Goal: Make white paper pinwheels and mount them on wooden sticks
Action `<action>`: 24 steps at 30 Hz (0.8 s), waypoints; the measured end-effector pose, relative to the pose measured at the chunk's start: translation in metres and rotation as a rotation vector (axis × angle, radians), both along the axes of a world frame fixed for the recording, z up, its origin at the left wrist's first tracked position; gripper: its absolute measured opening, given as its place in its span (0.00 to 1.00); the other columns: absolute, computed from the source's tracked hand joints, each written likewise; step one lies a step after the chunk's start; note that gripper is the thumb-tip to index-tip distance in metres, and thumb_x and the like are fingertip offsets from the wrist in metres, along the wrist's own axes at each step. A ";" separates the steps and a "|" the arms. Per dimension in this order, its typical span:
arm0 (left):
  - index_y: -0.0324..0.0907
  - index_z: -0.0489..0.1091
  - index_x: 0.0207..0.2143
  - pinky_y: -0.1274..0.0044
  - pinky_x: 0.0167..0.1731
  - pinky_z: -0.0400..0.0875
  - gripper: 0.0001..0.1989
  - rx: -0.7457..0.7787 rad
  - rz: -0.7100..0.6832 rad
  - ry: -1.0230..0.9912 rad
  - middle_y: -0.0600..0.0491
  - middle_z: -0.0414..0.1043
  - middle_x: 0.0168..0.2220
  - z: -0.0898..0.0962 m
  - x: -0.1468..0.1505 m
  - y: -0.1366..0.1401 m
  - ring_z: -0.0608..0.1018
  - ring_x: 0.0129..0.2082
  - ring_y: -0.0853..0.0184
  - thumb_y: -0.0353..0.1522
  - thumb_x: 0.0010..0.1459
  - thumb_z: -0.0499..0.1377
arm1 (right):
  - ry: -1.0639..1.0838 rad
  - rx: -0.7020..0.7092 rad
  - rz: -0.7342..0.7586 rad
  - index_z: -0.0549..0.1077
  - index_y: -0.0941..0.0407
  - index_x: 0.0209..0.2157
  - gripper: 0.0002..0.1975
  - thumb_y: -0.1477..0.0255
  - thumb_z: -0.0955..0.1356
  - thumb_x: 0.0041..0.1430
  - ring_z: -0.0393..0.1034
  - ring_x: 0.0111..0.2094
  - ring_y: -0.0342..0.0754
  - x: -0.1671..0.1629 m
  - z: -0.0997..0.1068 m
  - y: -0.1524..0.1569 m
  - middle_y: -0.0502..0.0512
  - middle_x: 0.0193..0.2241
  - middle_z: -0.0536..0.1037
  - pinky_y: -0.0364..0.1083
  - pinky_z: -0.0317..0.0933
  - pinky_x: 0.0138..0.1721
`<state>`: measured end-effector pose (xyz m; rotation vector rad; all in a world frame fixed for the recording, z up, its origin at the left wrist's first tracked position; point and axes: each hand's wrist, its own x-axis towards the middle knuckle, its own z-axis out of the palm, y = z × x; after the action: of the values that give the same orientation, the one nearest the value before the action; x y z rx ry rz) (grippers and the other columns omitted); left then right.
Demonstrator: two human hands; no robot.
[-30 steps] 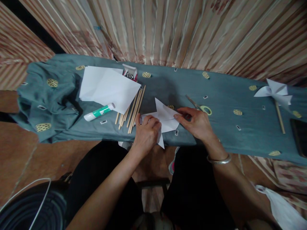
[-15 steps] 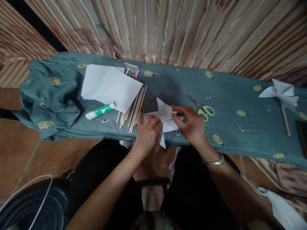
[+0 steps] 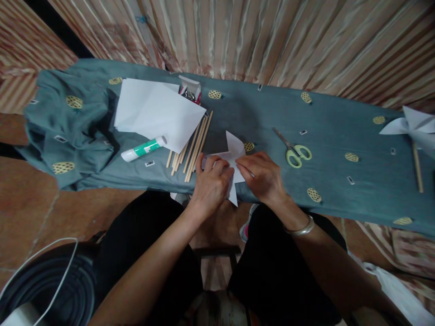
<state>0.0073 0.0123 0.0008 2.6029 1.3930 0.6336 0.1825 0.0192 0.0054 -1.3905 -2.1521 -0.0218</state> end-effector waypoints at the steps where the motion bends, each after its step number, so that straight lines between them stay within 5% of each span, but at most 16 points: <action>1: 0.46 0.75 0.44 0.50 0.64 0.49 0.12 0.005 0.001 0.004 0.51 0.73 0.46 0.000 0.000 0.000 0.67 0.54 0.58 0.32 0.67 0.51 | -0.013 -0.015 0.001 0.80 0.55 0.36 0.11 0.74 0.64 0.66 0.74 0.37 0.50 -0.001 0.000 -0.001 0.54 0.34 0.84 0.48 0.67 0.42; 14: 0.47 0.75 0.43 0.51 0.66 0.47 0.12 -0.001 0.032 -0.018 0.52 0.74 0.44 0.000 0.001 -0.002 0.68 0.54 0.60 0.32 0.67 0.51 | -0.004 -0.079 -0.005 0.79 0.54 0.30 0.13 0.75 0.64 0.65 0.73 0.35 0.50 -0.004 0.001 0.001 0.53 0.30 0.82 0.49 0.65 0.42; 19: 0.46 0.74 0.43 0.50 0.65 0.46 0.10 -0.007 0.018 -0.013 0.52 0.74 0.45 0.001 0.000 -0.002 0.67 0.54 0.58 0.31 0.66 0.53 | 0.153 0.037 -0.135 0.79 0.54 0.35 0.06 0.69 0.69 0.62 0.75 0.36 0.50 0.013 0.019 0.001 0.53 0.34 0.83 0.49 0.66 0.43; 24: 0.46 0.74 0.42 0.51 0.65 0.46 0.11 0.028 0.018 -0.016 0.52 0.74 0.44 0.002 0.000 -0.002 0.68 0.53 0.58 0.31 0.66 0.52 | 0.097 0.010 -0.294 0.77 0.54 0.25 0.16 0.58 0.70 0.59 0.74 0.30 0.50 0.031 0.028 -0.001 0.52 0.23 0.79 0.49 0.64 0.36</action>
<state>0.0074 0.0101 0.0024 2.6034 1.4152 0.6792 0.2130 0.0179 0.0339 -1.6553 -1.8512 -0.0753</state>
